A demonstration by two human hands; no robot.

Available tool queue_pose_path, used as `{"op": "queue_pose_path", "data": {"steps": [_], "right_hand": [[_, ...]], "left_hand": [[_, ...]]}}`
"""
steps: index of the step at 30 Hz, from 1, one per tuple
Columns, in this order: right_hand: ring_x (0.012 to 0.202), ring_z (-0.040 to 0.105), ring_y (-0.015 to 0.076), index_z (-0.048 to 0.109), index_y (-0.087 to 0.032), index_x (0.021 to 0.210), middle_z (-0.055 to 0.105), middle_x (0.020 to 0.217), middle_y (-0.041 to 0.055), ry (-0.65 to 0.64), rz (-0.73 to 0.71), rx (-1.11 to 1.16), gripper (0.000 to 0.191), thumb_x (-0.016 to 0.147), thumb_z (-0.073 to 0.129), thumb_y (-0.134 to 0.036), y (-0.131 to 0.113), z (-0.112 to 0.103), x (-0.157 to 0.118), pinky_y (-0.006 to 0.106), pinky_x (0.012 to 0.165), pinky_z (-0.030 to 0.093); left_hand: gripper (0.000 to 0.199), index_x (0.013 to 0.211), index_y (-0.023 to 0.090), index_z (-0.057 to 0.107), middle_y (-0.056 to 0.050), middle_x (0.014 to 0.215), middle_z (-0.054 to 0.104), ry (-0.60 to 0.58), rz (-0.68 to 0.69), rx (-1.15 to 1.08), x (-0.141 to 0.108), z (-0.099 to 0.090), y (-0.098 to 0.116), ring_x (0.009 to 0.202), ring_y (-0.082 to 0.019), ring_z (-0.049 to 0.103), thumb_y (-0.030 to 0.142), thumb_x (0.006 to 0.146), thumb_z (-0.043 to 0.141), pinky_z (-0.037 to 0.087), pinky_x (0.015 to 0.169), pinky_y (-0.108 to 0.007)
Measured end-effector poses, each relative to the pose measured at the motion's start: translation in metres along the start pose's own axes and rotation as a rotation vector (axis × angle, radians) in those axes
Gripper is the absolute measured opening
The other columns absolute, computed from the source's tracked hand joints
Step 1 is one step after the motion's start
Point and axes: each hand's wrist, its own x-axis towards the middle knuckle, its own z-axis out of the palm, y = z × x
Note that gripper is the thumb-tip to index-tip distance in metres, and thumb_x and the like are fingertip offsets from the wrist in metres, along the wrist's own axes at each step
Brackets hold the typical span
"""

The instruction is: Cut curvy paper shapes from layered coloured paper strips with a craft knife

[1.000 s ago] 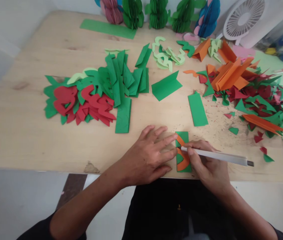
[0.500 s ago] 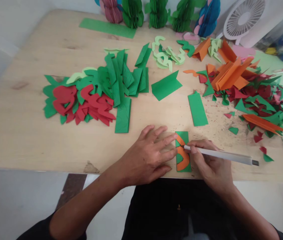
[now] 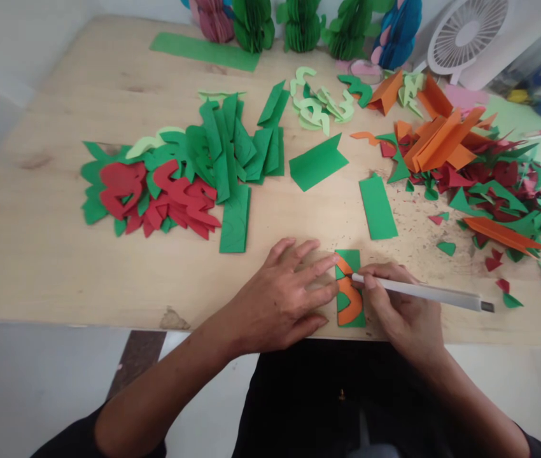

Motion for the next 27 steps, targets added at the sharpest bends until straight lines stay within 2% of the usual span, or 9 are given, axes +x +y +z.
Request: {"op": "queue_pose_path", "data": {"steps": [20, 27], "right_hand": [[0.074, 0.067, 0.0186, 0.065, -0.023, 0.089, 0.073, 0.080, 0.0015, 0.043, -0.062, -0.053, 0.012, 0.093, 0.055, -0.029, -0.003, 0.003, 0.001, 0.034, 0.069, 0.051], [0.075, 0.069, 0.0190, 0.065, -0.022, 0.092, 0.075, 0.083, 0.0027, 0.070, -0.139, -0.046, 0.012, 0.093, 0.054, -0.026, -0.006, 0.009, 0.009, 0.034, 0.070, 0.052]], "left_hand": [[0.035, 0.119, 0.022, 0.061, -0.009, 0.150, 0.045, 0.030, 0.020, 0.008, -0.001, 0.002, 0.000, 0.139, -0.039, 0.032, 0.042, 0.091, 0.056, 0.022, 0.112, -0.061], [0.036, 0.121, 0.022, 0.060, -0.009, 0.151, 0.043, 0.033, 0.023, 0.022, -0.001, 0.003, 0.000, 0.139, -0.039, 0.031, 0.042, 0.091, 0.055, 0.021, 0.113, -0.061]]}}
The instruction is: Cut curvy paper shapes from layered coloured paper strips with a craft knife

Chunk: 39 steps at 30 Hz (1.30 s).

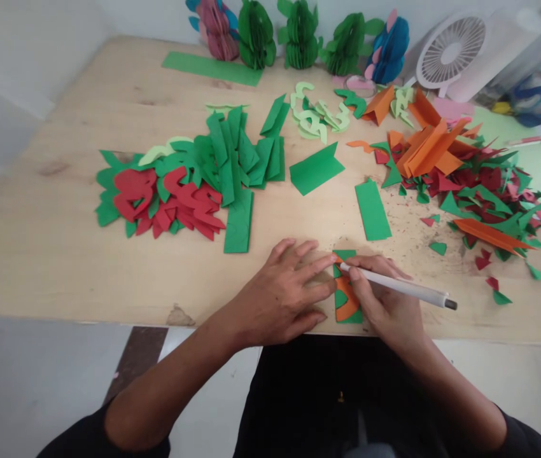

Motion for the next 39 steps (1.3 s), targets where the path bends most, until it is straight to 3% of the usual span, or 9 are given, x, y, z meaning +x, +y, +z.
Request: {"op": "queue_pose_path", "data": {"steps": [7, 18, 28, 39], "right_hand": [[0.076, 0.068, 0.0165, 0.065, -0.021, 0.101, 0.075, 0.089, 0.0028, 0.000, -0.042, 0.026, 0.013, 0.093, 0.055, -0.020, -0.004, -0.016, -0.020, 0.031, 0.070, 0.052], [0.084, 0.069, 0.0205, 0.064, -0.015, 0.112, 0.076, 0.092, 0.0077, 0.004, -0.345, -0.159, 0.024, 0.090, 0.055, -0.009, 0.003, -0.015, -0.045, 0.035, 0.072, 0.049], [0.086, 0.068, 0.0216, 0.066, -0.015, 0.113, 0.077, 0.091, 0.0067, 0.053, -0.383, -0.191, 0.025, 0.090, 0.058, -0.010, 0.007, -0.011, -0.049, 0.035, 0.076, 0.048], [0.085, 0.069, 0.0214, 0.065, -0.018, 0.112, 0.077, 0.091, 0.0061, 0.042, -0.364, -0.190, 0.023, 0.091, 0.057, -0.012, 0.008, -0.011, -0.050, 0.036, 0.074, 0.050]], "left_hand": [[0.037, 0.122, 0.022, 0.060, -0.010, 0.150, 0.044, 0.011, 0.007, 0.002, 0.000, 0.000, 0.001, 0.138, -0.039, 0.033, 0.042, 0.091, 0.054, 0.023, 0.111, -0.061], [0.040, 0.125, 0.024, 0.061, -0.008, 0.152, 0.044, 0.005, 0.001, 0.021, 0.002, 0.002, 0.002, 0.139, -0.036, 0.032, 0.043, 0.091, 0.052, 0.022, 0.112, -0.058], [0.044, 0.129, 0.021, 0.058, -0.010, 0.150, 0.047, 0.064, 0.005, -0.016, -0.007, 0.004, 0.010, 0.141, -0.033, 0.032, 0.040, 0.090, 0.055, 0.020, 0.115, -0.056], [0.042, 0.127, 0.022, 0.060, -0.010, 0.146, 0.051, 0.019, 0.066, 0.017, -0.017, 0.002, 0.024, 0.137, -0.034, 0.037, 0.044, 0.092, 0.053, 0.021, 0.115, -0.057]]}}
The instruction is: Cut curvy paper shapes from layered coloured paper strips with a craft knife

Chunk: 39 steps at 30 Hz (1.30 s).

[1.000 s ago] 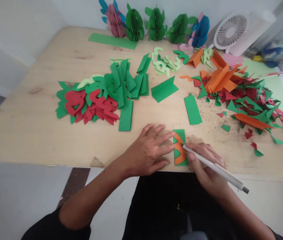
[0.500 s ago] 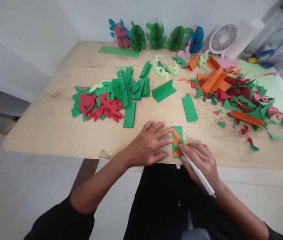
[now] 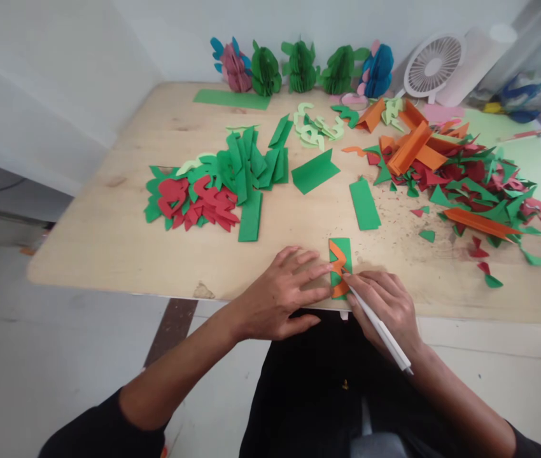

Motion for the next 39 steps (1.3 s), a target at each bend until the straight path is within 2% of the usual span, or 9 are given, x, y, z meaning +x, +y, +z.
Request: {"op": "queue_pose_path", "data": {"steps": [7, 12, 16, 20, 24, 30, 39], "right_hand": [[0.086, 0.068, 0.0216, 0.063, -0.015, 0.111, 0.077, 0.091, 0.0072, -0.006, -0.016, -0.004, 0.022, 0.090, 0.057, -0.011, 0.001, 0.000, -0.001, 0.035, 0.074, 0.049], [0.085, 0.069, 0.0215, 0.065, -0.018, 0.113, 0.077, 0.093, 0.0061, -0.017, 0.010, 0.020, 0.026, 0.090, 0.056, -0.012, 0.001, 0.000, -0.001, 0.036, 0.073, 0.050], [0.083, 0.070, 0.0221, 0.066, -0.019, 0.110, 0.077, 0.090, 0.0062, -0.021, 0.112, 0.128, 0.024, 0.089, 0.055, -0.014, 0.000, -0.003, 0.003, 0.037, 0.072, 0.051], [0.079, 0.070, 0.0201, 0.067, -0.022, 0.104, 0.076, 0.091, 0.0053, -0.020, 0.296, 0.253, 0.019, 0.092, 0.052, -0.020, -0.004, -0.005, 0.010, 0.036, 0.073, 0.053], [0.075, 0.069, 0.0194, 0.066, -0.025, 0.095, 0.074, 0.083, 0.0025, -0.039, 0.386, 0.253, 0.012, 0.091, 0.055, -0.026, -0.007, -0.001, 0.014, 0.034, 0.070, 0.054], [0.070, 0.068, 0.0178, 0.064, -0.024, 0.090, 0.072, 0.079, 0.0019, -0.037, 0.388, 0.215, 0.008, 0.090, 0.056, -0.026, -0.008, 0.006, 0.017, 0.033, 0.068, 0.052], [0.073, 0.069, 0.0187, 0.064, -0.025, 0.090, 0.074, 0.081, 0.0025, -0.043, 0.365, 0.220, 0.008, 0.090, 0.056, -0.026, -0.006, 0.006, 0.018, 0.034, 0.068, 0.053]], "left_hand": [[0.044, 0.132, 0.025, 0.057, -0.008, 0.150, 0.046, -0.048, 0.008, 0.001, -0.001, -0.001, -0.002, 0.139, -0.034, 0.035, 0.045, 0.093, 0.052, 0.019, 0.116, -0.058], [0.044, 0.132, 0.025, 0.057, -0.008, 0.151, 0.045, -0.040, 0.014, -0.006, -0.002, 0.000, -0.003, 0.139, -0.034, 0.034, 0.045, 0.093, 0.052, 0.019, 0.116, -0.058], [0.044, 0.131, 0.025, 0.058, -0.009, 0.150, 0.045, -0.036, 0.007, -0.015, -0.002, 0.002, -0.004, 0.139, -0.035, 0.034, 0.045, 0.092, 0.054, 0.018, 0.116, -0.059], [0.044, 0.131, 0.025, 0.057, -0.010, 0.149, 0.046, -0.027, 0.002, -0.035, -0.003, 0.002, -0.004, 0.139, -0.035, 0.034, 0.043, 0.091, 0.054, 0.018, 0.116, -0.060], [0.045, 0.131, 0.026, 0.057, -0.009, 0.148, 0.046, -0.022, -0.008, -0.055, -0.002, 0.002, -0.004, 0.138, -0.035, 0.034, 0.043, 0.089, 0.057, 0.020, 0.116, -0.060], [0.044, 0.130, 0.026, 0.057, -0.008, 0.149, 0.045, -0.028, -0.010, -0.074, -0.002, 0.001, -0.005, 0.139, -0.035, 0.033, 0.042, 0.090, 0.056, 0.018, 0.117, -0.059], [0.043, 0.129, 0.026, 0.058, -0.008, 0.149, 0.045, -0.028, -0.016, -0.081, -0.002, 0.000, -0.004, 0.139, -0.034, 0.033, 0.041, 0.089, 0.057, 0.018, 0.117, -0.059]]}}
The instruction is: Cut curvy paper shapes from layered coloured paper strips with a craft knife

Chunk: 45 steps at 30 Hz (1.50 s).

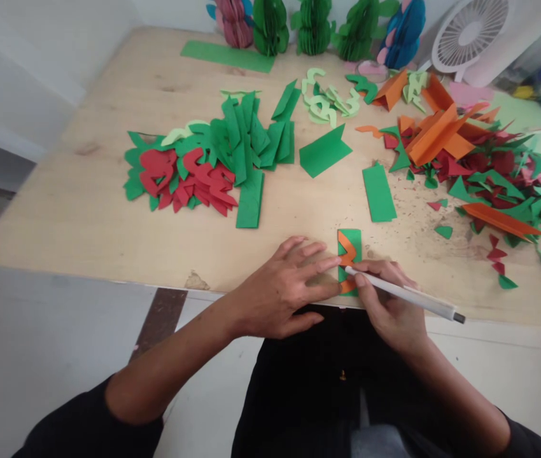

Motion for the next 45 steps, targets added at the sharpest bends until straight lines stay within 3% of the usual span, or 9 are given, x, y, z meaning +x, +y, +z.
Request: {"op": "queue_pose_path", "data": {"steps": [45], "right_hand": [[0.071, 0.068, 0.0171, 0.062, -0.023, 0.089, 0.073, 0.080, 0.0017, 0.018, 0.002, -0.054, 0.008, 0.091, 0.054, -0.024, 0.000, -0.010, -0.010, 0.031, 0.067, 0.050]], "left_hand": [[0.045, 0.135, 0.027, 0.055, -0.009, 0.150, 0.044, 0.005, 0.027, 0.051, -0.002, 0.005, -0.002, 0.139, -0.036, 0.033, 0.042, 0.092, 0.053, 0.018, 0.115, -0.060]]}}
